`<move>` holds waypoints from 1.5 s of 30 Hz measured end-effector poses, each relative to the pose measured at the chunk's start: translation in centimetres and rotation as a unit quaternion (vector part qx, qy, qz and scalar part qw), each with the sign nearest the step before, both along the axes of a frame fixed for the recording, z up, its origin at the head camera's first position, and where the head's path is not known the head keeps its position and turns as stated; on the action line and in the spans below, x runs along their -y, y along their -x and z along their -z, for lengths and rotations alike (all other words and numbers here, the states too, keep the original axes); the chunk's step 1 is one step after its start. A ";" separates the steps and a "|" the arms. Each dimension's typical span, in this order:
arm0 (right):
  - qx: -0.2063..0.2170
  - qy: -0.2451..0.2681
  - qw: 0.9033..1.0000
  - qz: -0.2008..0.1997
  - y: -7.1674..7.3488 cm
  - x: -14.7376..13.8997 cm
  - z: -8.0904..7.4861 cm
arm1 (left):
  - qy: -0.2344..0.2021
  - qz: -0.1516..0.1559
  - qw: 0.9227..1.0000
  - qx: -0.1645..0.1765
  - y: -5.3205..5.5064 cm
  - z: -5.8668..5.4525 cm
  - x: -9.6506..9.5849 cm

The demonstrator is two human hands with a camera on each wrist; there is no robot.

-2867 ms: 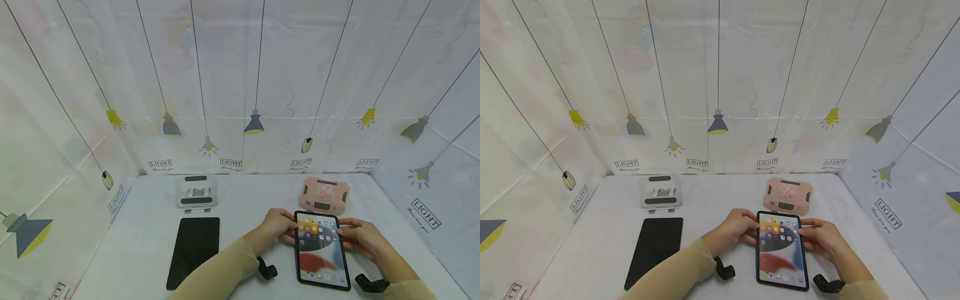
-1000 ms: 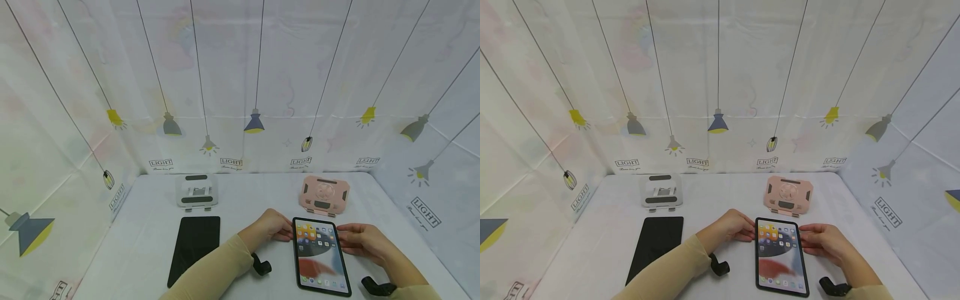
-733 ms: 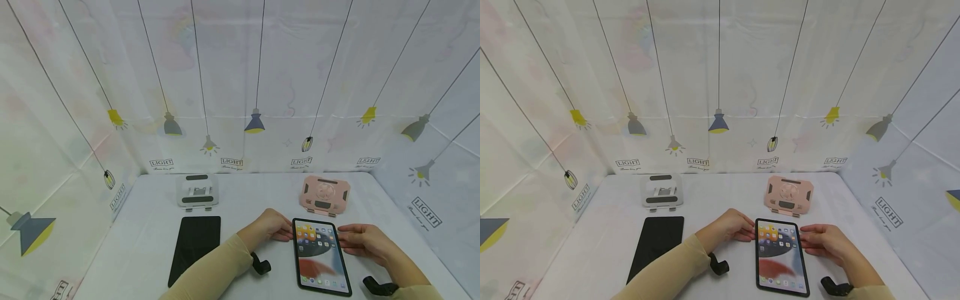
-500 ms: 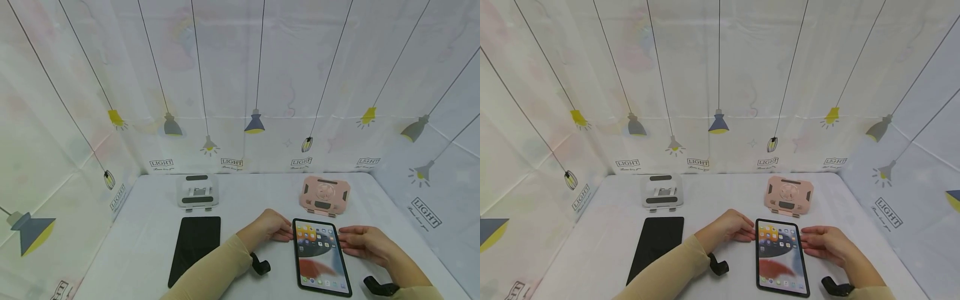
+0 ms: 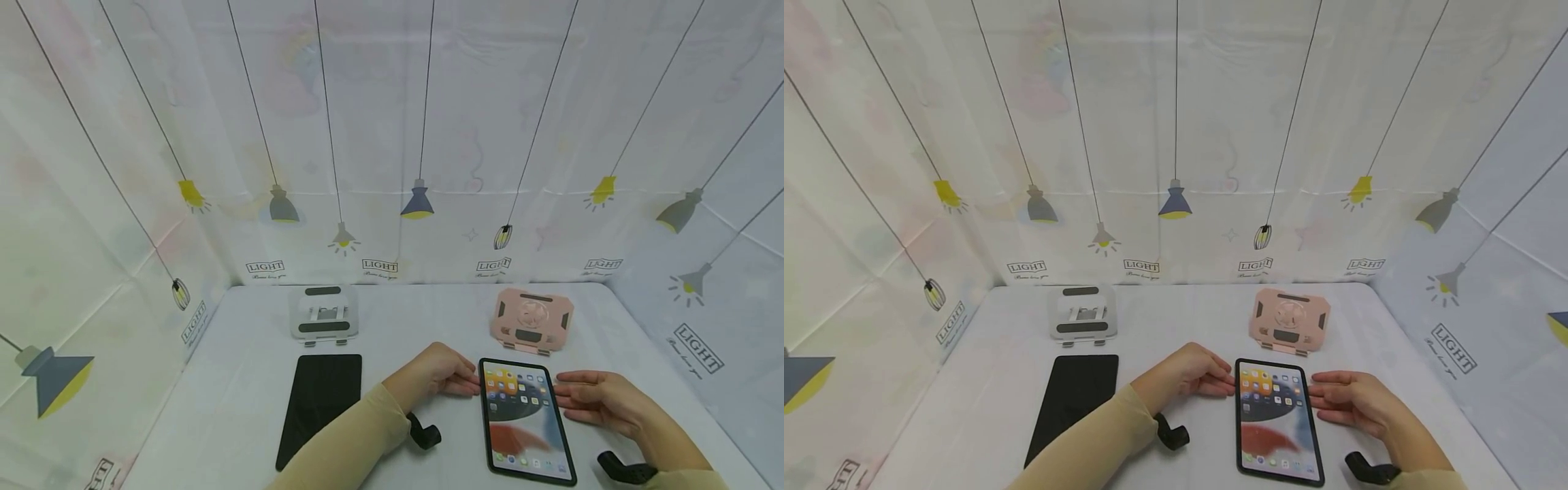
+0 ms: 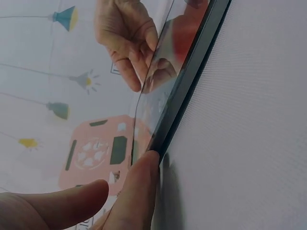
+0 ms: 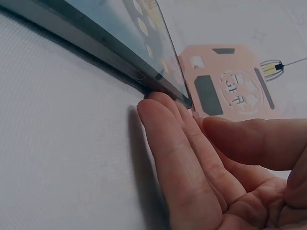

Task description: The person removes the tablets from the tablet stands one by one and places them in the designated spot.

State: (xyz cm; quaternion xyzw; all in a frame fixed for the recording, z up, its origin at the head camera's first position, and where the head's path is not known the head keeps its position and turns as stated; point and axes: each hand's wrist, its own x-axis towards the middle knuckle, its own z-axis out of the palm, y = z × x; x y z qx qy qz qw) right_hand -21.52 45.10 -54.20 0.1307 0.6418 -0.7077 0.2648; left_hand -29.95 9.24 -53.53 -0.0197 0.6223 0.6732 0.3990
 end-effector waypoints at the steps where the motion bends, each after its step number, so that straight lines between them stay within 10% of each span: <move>1: -0.001 -0.001 1.000 -0.001 0.0 0.0 0.0 | 0.002 0.000 1.000 0.000 0.0 0.0 0.0; 17: -0.003 -0.028 0.999 0.037 -0.2 -0.2 0.0 | 0.022 0.021 0.998 -0.056 0.1 -1.4 2.5; 25: -0.057 -0.126 0.986 0.092 0.1 1.5 -1.5 | 0.053 -0.035 0.990 -0.127 0.6 -2.8 5.1; 34: -0.178 -0.359 0.910 0.107 0.8 5.6 -4.4 | 0.115 -0.105 0.964 -0.214 0.8 -5.3 7.3; 40: -0.257 -0.488 0.827 0.106 0.6 9.3 -7.0 | 0.199 -0.129 0.924 -0.300 0.1 -7.0 8.1; 45: -0.290 -0.507 0.804 0.111 0.7 12.5 -8.7 | 0.224 -0.130 0.890 -0.376 -0.7 -7.8 8.5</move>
